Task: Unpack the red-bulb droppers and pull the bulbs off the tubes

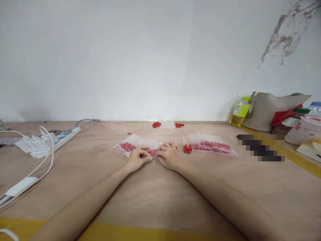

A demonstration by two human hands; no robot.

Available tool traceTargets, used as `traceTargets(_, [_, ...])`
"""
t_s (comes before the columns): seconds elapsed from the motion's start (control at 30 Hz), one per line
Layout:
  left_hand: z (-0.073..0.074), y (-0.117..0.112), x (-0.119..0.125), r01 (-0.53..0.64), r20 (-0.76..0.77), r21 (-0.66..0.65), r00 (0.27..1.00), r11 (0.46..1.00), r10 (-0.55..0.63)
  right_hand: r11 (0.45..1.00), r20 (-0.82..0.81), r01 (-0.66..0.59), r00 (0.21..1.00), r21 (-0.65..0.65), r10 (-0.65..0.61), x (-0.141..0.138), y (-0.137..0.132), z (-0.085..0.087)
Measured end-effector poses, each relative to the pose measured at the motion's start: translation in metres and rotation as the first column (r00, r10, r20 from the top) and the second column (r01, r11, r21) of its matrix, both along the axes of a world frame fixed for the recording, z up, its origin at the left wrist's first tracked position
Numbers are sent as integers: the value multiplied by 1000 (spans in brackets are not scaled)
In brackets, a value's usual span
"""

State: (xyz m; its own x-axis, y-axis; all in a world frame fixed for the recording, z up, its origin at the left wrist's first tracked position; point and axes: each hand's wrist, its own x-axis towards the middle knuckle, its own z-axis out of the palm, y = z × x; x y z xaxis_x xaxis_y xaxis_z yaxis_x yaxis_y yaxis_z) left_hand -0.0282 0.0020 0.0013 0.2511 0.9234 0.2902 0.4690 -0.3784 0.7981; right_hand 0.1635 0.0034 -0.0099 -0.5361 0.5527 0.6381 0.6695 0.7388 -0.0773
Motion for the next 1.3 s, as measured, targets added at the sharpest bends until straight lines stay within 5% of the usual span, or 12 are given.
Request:
traceTargets(0.2, [5,1,8,-33,-140,35,989,999,38,999,3,-9,1000,40,9,-1,-2,0])
traceTargets(0.4, [5,1,15,-2,-274,174,960,985,51,991,12,-116,993,-65,117,-1,-1,-4])
traceTargets(0.7, [-2,-9,23,-178,-294,264,921,948,255,978,40,-204,978,-34,205,-1,-1,-2])
traceTargets(0.93, [-6,-1,15,-269,-158,340,928,901,337,944,-36,-325,946,-59,323,9,-2,6])
traceTargets(1.03, [-3,4,4,-183,-126,345,963,921,239,937,-144,-330,939,-117,313,19,-2,12])
traceTargets(1.13, [1,9,-12,25,-252,386,965,922,79,936,-261,-297,934,-190,243,27,0,14])
traceTargets(1.3, [5,11,-21,273,-519,345,853,898,-60,933,-318,-109,948,-344,-6,26,5,11])
